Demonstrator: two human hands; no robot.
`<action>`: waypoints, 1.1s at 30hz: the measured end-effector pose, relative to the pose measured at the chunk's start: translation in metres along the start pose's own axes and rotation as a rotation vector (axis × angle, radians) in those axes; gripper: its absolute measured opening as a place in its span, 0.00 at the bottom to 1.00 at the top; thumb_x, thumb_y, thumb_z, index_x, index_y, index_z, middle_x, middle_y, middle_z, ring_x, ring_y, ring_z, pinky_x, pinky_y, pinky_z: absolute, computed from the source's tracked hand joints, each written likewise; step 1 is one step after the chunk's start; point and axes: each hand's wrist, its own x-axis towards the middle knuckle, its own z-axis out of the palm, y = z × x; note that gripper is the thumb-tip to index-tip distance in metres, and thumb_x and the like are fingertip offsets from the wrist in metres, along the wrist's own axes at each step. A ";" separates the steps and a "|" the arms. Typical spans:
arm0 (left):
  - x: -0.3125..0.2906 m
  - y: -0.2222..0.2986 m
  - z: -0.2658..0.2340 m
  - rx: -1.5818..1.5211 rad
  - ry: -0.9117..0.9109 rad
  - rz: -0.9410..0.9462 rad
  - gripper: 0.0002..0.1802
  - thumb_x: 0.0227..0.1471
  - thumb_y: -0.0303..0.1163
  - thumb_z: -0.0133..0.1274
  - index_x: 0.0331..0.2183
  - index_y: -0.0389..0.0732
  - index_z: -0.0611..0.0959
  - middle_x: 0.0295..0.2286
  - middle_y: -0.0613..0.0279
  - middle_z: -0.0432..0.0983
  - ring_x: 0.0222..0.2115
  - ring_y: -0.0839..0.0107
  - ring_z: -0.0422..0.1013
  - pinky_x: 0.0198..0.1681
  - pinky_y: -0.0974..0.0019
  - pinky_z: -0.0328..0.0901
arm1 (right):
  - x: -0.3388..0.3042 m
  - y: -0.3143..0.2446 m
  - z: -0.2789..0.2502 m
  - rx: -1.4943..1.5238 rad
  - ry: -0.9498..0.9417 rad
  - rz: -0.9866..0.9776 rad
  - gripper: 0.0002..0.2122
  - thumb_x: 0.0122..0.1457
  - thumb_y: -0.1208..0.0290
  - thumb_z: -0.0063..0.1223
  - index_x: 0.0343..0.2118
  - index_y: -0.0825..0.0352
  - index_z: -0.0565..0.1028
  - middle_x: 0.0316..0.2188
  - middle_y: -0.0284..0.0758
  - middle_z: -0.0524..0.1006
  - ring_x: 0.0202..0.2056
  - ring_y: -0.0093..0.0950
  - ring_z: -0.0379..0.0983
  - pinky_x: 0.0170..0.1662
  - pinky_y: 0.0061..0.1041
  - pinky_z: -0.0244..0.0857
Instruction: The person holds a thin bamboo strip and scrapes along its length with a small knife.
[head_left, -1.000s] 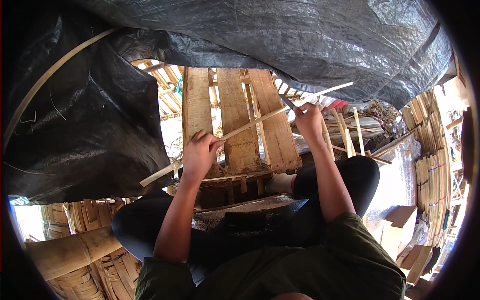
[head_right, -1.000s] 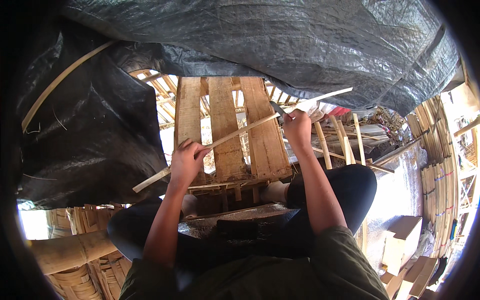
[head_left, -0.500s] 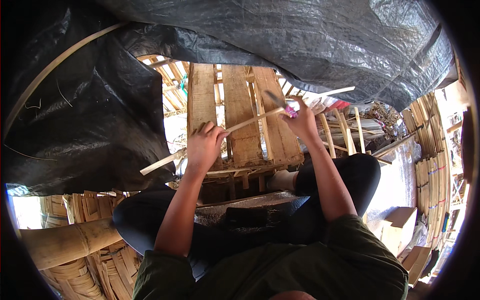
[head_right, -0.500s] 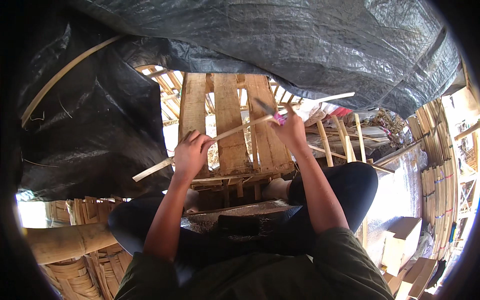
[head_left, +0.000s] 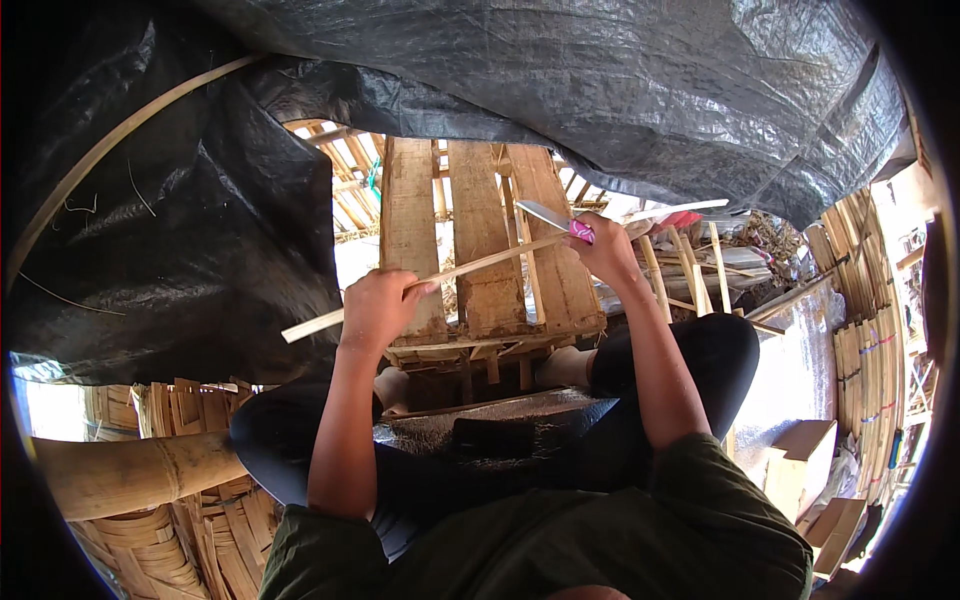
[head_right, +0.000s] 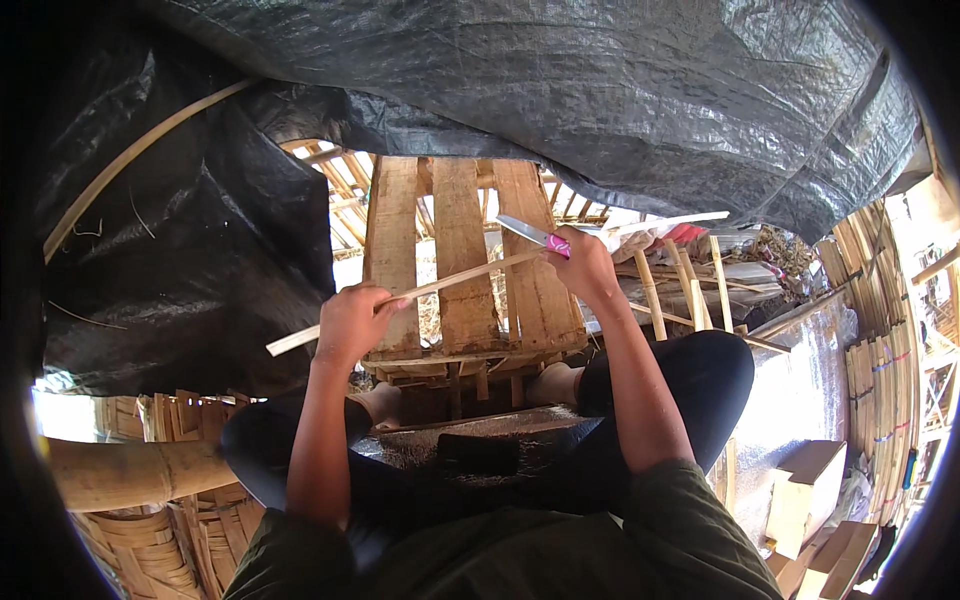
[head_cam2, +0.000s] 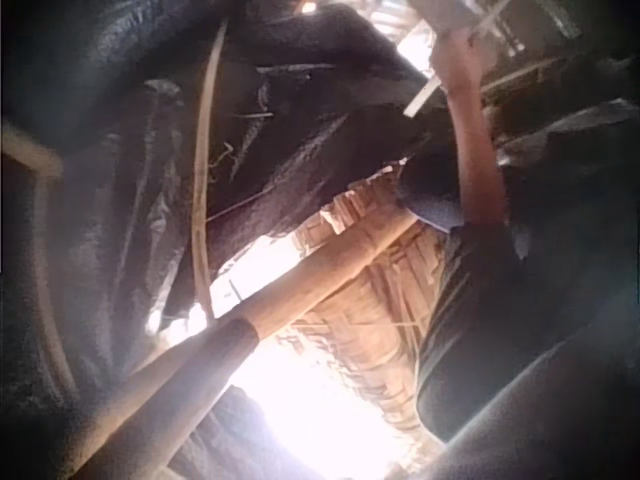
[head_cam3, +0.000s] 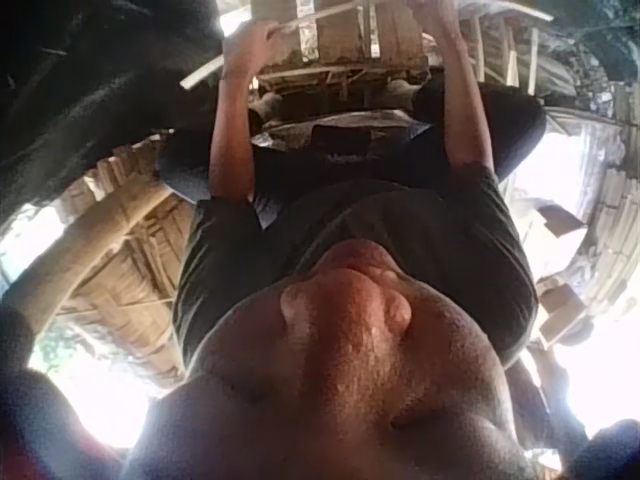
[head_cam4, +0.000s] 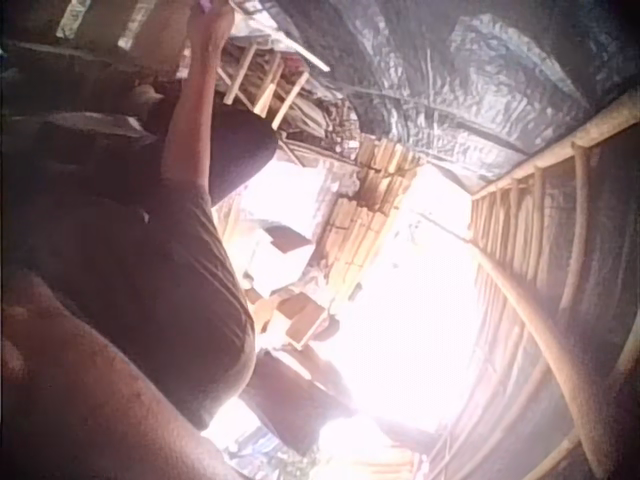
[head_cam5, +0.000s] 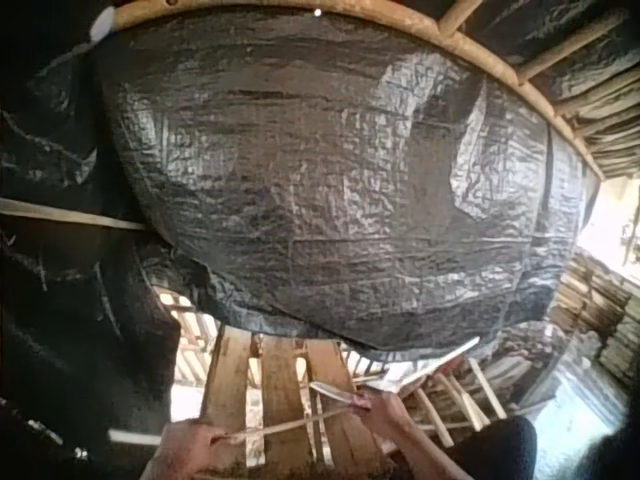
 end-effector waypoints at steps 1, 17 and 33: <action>-0.003 0.002 0.001 0.027 -0.019 -0.005 0.22 0.55 0.51 0.56 0.24 0.41 0.84 0.20 0.55 0.77 0.24 0.54 0.75 0.29 0.54 0.68 | 0.000 0.003 0.002 0.067 0.058 0.114 0.09 0.58 0.67 0.58 0.35 0.68 0.78 0.28 0.49 0.79 0.34 0.49 0.77 0.37 0.41 0.69; 0.001 -0.010 0.026 0.018 0.117 0.082 0.16 0.55 0.47 0.57 0.26 0.44 0.85 0.21 0.59 0.76 0.25 0.55 0.75 0.28 0.55 0.67 | 0.003 0.058 -0.003 0.194 -0.121 0.659 0.26 0.67 0.51 0.41 0.33 0.76 0.78 0.16 0.43 0.76 0.15 0.34 0.74 0.17 0.32 0.66; 0.014 -0.013 0.037 -0.082 0.224 0.098 0.12 0.48 0.41 0.64 0.28 0.43 0.87 0.20 0.61 0.69 0.21 0.60 0.70 0.24 0.60 0.62 | 0.009 0.064 0.024 0.016 0.101 0.472 0.22 0.65 0.57 0.43 0.30 0.73 0.80 0.27 0.57 0.78 0.33 0.57 0.76 0.39 0.49 0.70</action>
